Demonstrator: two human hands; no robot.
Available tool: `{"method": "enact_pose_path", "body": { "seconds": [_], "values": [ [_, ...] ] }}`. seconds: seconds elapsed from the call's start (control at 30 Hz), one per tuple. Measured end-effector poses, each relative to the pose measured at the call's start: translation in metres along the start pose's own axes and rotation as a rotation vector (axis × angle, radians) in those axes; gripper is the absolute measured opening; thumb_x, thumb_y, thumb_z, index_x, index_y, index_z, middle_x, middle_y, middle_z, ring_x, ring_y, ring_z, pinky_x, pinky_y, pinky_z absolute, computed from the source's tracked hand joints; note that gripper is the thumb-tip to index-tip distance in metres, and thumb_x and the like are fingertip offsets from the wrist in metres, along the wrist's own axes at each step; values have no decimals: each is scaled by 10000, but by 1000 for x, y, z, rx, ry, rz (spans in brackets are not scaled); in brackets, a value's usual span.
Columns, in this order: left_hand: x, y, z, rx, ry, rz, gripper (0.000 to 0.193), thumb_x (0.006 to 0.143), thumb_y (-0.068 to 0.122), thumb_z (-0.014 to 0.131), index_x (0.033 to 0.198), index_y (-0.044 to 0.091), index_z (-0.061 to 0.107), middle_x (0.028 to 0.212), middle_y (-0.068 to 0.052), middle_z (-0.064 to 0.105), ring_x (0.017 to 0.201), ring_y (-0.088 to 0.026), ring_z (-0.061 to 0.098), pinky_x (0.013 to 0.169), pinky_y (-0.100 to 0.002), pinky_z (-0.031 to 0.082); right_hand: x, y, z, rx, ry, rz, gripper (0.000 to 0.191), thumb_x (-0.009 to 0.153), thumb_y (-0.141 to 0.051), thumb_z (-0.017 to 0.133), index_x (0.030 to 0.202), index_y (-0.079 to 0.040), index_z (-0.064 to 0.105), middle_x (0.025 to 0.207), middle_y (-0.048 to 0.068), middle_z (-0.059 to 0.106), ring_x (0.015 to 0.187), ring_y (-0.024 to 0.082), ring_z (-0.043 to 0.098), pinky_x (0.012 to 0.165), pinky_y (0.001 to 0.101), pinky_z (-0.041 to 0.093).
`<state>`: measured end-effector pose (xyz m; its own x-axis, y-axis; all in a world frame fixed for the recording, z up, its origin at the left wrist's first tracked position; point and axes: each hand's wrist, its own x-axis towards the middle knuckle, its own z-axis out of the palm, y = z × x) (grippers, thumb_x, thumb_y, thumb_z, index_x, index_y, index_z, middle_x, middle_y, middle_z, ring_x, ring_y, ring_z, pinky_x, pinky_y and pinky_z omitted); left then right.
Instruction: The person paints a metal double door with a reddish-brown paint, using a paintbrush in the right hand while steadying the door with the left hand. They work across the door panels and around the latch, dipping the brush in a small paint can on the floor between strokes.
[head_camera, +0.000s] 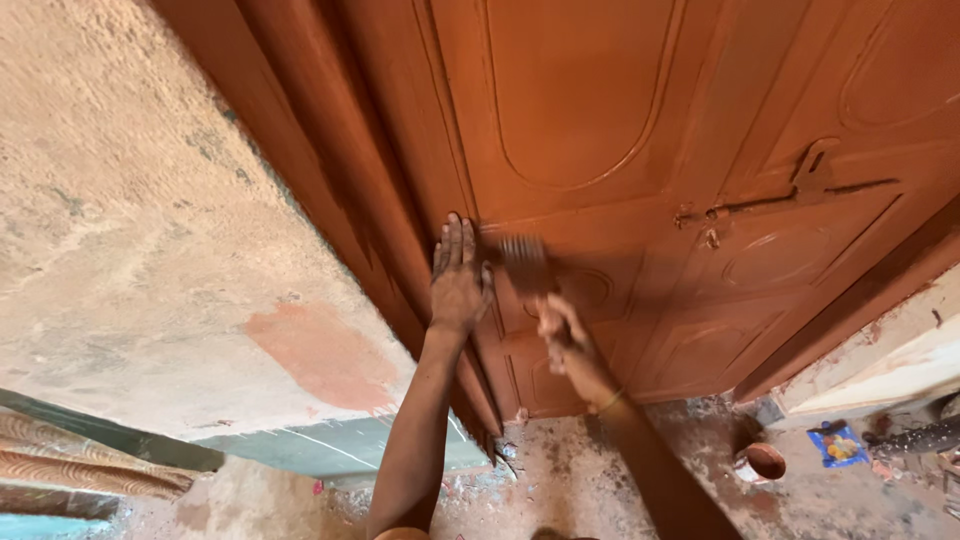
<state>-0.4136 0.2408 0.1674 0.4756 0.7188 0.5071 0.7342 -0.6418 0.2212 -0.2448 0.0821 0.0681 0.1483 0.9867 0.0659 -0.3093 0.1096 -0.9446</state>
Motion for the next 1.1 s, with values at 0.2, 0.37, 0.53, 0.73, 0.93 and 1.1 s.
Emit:
{"method": "enact_pose_path", "body": {
  "seconds": [0.2,0.37,0.53,0.73,0.93,1.1],
  "values": [
    [-9,1,-3,-89,48,21,741,985,248,447,1629,13,164,1720,-183,86,1582,-354,166,1272,-462,173,-25,53,-10,-38,116,347,789,918,-360,632,1593,-156,278,1085,19,558,606,43,431,465,184,424],
    [-35,18,-12,-223,114,-10,779,955,246,474,1626,1,163,1716,-205,103,1587,-370,157,1279,-491,169,-2,-43,26,9,50,146,758,939,-271,636,1591,-123,278,1061,7,561,605,37,429,469,185,404],
    [-61,19,-21,-221,100,-10,792,957,211,489,1622,-41,141,1711,-246,85,1584,-417,103,1278,-517,130,-8,-151,77,-40,-148,-310,659,1008,-182,571,1597,-68,298,1285,-15,537,586,4,386,475,158,377],
    [-73,9,-27,-247,130,-29,796,945,200,488,1623,-41,146,1715,-249,84,1591,-433,83,1287,-524,108,-8,-179,107,-86,-213,-476,643,1068,-78,527,1667,-70,292,1189,102,548,611,30,400,510,179,389],
    [-80,3,-20,-211,131,-39,787,954,205,480,1625,-39,151,1713,-251,82,1590,-435,78,1288,-525,114,20,-45,103,-410,-111,-591,678,955,86,452,1604,-56,316,1631,178,406,1527,315,375,1234,417,327],
    [-86,-3,-19,-195,126,-41,772,972,229,470,1621,-33,143,1711,-244,78,1587,-427,83,1287,-519,125,-4,58,83,-572,1,31,673,907,85,544,1530,-123,398,1326,155,519,1122,264,507,891,364,492]
  ]
}}
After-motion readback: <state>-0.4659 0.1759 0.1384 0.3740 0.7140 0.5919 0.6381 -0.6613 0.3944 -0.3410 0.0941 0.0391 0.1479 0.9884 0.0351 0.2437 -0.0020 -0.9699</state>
